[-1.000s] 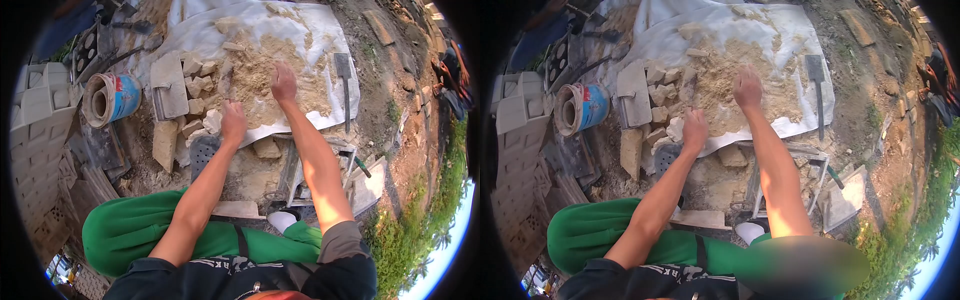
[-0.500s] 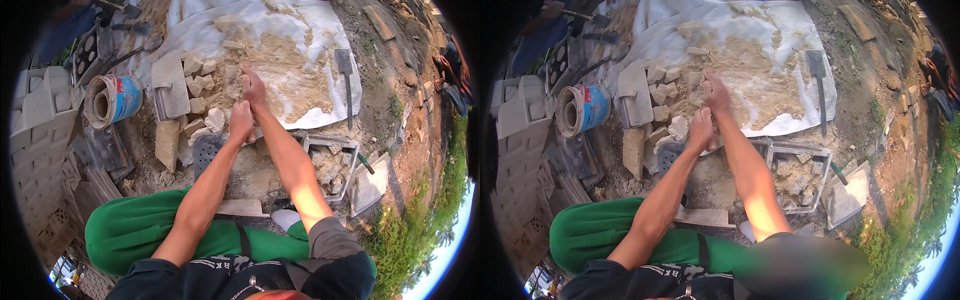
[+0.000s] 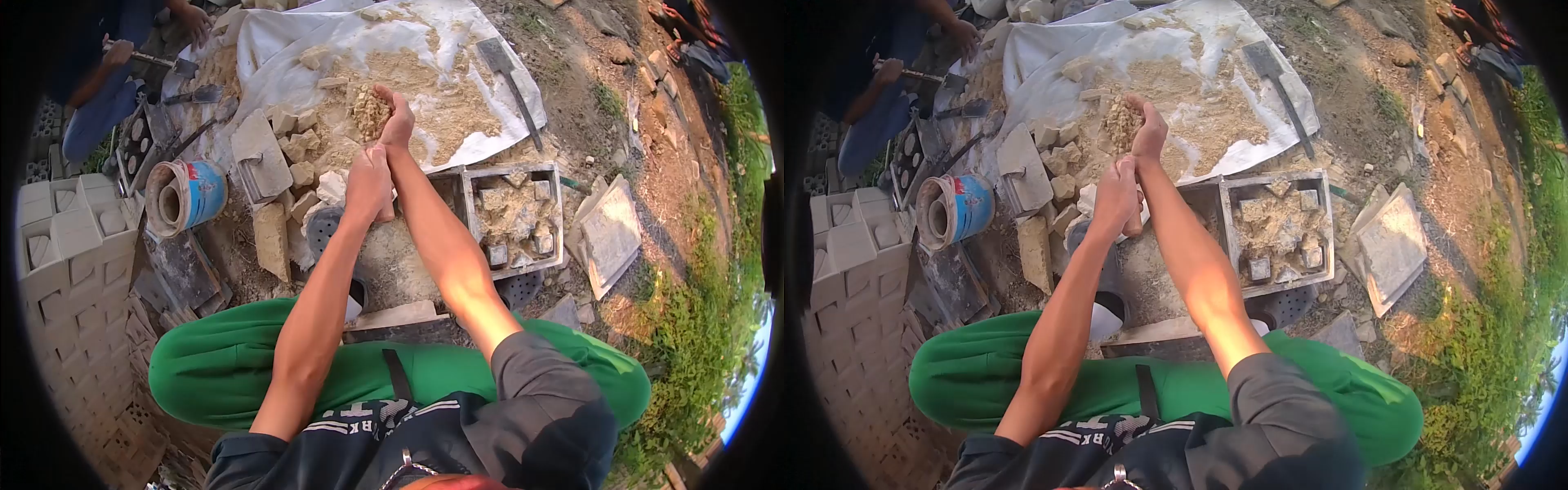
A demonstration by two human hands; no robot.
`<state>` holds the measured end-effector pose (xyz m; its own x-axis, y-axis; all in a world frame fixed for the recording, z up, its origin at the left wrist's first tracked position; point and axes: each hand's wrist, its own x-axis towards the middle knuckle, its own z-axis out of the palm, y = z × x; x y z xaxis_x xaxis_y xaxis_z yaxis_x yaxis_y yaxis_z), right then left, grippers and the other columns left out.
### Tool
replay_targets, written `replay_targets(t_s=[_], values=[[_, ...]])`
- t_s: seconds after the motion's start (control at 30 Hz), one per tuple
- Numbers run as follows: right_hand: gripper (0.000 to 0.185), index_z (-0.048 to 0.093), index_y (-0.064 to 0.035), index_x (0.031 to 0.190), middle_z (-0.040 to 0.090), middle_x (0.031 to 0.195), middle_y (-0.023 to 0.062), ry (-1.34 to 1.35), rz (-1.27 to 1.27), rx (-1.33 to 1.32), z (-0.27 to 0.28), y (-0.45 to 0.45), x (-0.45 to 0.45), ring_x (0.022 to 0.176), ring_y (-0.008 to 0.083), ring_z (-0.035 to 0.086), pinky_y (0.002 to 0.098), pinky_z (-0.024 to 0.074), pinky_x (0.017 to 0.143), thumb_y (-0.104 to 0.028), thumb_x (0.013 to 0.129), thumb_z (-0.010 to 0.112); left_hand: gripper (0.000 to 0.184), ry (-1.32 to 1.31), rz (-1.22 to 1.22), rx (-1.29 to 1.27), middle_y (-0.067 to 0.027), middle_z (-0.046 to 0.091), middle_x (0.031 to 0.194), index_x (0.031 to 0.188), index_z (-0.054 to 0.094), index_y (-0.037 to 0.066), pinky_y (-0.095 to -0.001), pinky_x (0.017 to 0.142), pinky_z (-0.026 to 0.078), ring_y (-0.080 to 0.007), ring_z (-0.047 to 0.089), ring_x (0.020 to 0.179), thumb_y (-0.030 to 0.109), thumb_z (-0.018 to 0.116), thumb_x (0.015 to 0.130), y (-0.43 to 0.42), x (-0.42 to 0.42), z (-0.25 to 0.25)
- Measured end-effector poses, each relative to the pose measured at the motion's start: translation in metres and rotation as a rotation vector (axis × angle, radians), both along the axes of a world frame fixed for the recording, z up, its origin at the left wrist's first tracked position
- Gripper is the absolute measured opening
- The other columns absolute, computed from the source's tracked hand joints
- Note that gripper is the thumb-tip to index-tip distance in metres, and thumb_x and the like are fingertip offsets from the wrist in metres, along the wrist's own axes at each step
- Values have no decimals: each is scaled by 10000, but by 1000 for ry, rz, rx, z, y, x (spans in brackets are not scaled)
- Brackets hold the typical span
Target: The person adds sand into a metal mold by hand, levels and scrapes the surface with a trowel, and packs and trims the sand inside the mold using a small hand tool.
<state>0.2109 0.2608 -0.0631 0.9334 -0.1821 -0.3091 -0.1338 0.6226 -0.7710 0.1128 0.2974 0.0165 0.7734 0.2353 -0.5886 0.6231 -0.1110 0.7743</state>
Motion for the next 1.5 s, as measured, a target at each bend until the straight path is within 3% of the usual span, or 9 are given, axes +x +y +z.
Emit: replay_targets(t_s=[0.17,0.27,0.4,0.63,0.77,1.03,1.1,1.37,1.5], values=[[378,678,63,1074,676,1094,137,-180,-223,41,53,-82,-16,1015,209,618,313,449,938,-176,955,410,393,-145,-225,51,-107,584,766,1086,499,-17,-371,519,500,-192,586,566,360,418,1014,-55,-18,44],[373,647,56,1085,672,1048,140,-177,-324,56,52,-140,-42,984,227,635,340,487,915,-195,952,406,496,-273,-439,176,-286,627,1031,1230,460,-59,-446,839,486,-362,642,935,387,414,1017,-97,-45,58],[345,636,51,1062,657,1060,144,-69,-509,208,29,-210,-95,1003,225,615,359,472,928,-220,936,465,464,-238,-628,168,-338,619,1050,1238,460,-57,-513,882,456,-485,599,1007,338,421,996,-136,-84,56],[316,651,27,1017,677,997,129,-16,-546,34,8,-302,-145,942,211,616,319,440,933,-235,891,528,401,-415,-992,296,-316,625,1025,1164,477,-80,-513,873,462,-468,599,988,271,406,983,-150,-95,42],[292,681,3,1017,724,986,97,276,-247,-269,25,-335,-158,779,142,616,270,459,762,-204,885,523,379,-348,-1183,464,-262,612,1098,1132,540,-28,-495,894,457,-432,587,1040,284,388,980,-146,-79,43],[216,688,-66,1025,687,975,158,-208,-73,-1476,44,-324,-167,927,366,637,415,499,888,-198,897,574,498,-234,-947,490,-263,609,1177,1199,548,-31,-464,990,417,-405,545,1161,393,446,959,-126,-71,82],[261,650,-87,1132,652,1020,161,-324,231,-1765,34,-326,-168,1023,361,600,395,484,915,-201,906,586,499,-267,-974,544,-274,610,1167,1183,567,-27,-458,991,416,-404,546,1159,402,447,960,-122,-62,65],[150,605,-22,851,623,779,191,-415,534,-1889,-15,-353,-145,752,357,633,456,510,676,-171,832,601,473,-367,-968,496,-260,620,1157,1169,579,-22,-455,980,423,-394,562,1135,386,447,969,-118,-58,61],[245,595,-22,795,612,700,186,-506,307,-2166,-23,-371,-156,616,369,615,450,494,552,-234,909,550,451,-376,-996,498,-256,629,1135,1168,574,-22,-460,963,436,-405,578,1100,366,454,972,-117,-59,67]])
